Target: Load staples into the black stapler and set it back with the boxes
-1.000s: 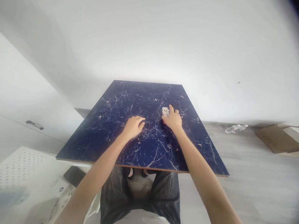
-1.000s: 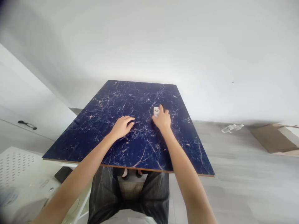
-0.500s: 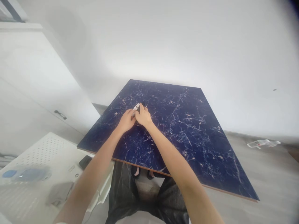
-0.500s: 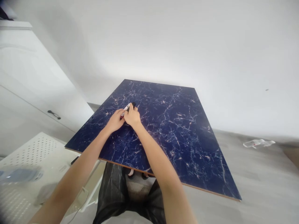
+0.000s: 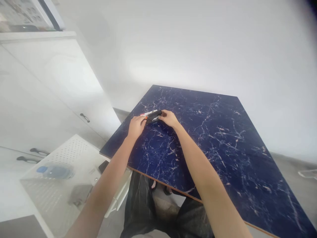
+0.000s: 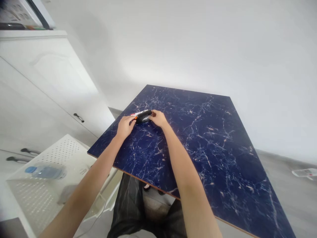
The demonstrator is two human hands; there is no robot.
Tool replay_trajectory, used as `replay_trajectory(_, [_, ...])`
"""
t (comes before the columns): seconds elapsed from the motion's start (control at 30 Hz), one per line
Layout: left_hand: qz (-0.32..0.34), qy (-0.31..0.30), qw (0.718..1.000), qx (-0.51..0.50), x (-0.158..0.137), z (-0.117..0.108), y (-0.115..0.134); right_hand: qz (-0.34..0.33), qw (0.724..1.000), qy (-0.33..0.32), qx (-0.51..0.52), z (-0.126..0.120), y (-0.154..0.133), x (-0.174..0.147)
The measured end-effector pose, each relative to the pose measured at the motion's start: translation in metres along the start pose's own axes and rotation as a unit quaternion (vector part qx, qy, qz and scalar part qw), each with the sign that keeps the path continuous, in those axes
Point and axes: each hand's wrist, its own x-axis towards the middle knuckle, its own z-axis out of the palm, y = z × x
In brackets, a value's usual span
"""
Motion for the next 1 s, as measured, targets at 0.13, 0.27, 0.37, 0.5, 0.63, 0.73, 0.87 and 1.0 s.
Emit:
replay_trajectory(0.13, [-0.001, 0.002, 1.0, -0.007, 0.002, 0.003, -0.004, -0.014, 0.999, -0.031, 0.032, -0.01, 0.008, 0.0])
replay_trajectory(0.27, [-0.001, 0.005, 1.0, -0.006, 0.002, 0.005, -0.006, -0.023, 0.999, -0.034, 0.021, -0.019, 0.013, 0.0])
replay_trajectory(0.37, [-0.007, 0.002, 1.0, -0.005, 0.002, 0.005, -0.005, -0.021, 0.999, -0.029, -0.005, -0.032, 0.018, -0.001])
replay_trajectory(0.5, [-0.016, -0.002, 1.0, 0.009, 0.003, 0.005, -0.002, -0.03, 0.997, -0.052, -0.051, -0.046, 0.02, 0.0])
replay_trajectory(0.63, [-0.014, -0.005, 0.999, 0.031, 0.003, 0.003, 0.0, -0.083, 0.978, -0.124, -0.144, -0.051, 0.012, 0.012])
replay_trajectory(0.73, [-0.015, -0.004, 0.999, 0.04, 0.003, 0.002, 0.0, -0.097, 0.961, -0.166, -0.201, -0.057, 0.007, 0.022])
replay_trajectory(0.87, [-0.024, -0.014, 0.999, 0.037, 0.003, 0.001, -0.001, -0.085, 0.95, -0.193, -0.231, -0.068, 0.003, 0.026])
replay_trajectory(1.0, [-0.03, -0.019, 0.999, 0.03, 0.003, 0.002, -0.002, -0.123, 0.926, -0.217, -0.285, -0.068, -0.005, 0.027])
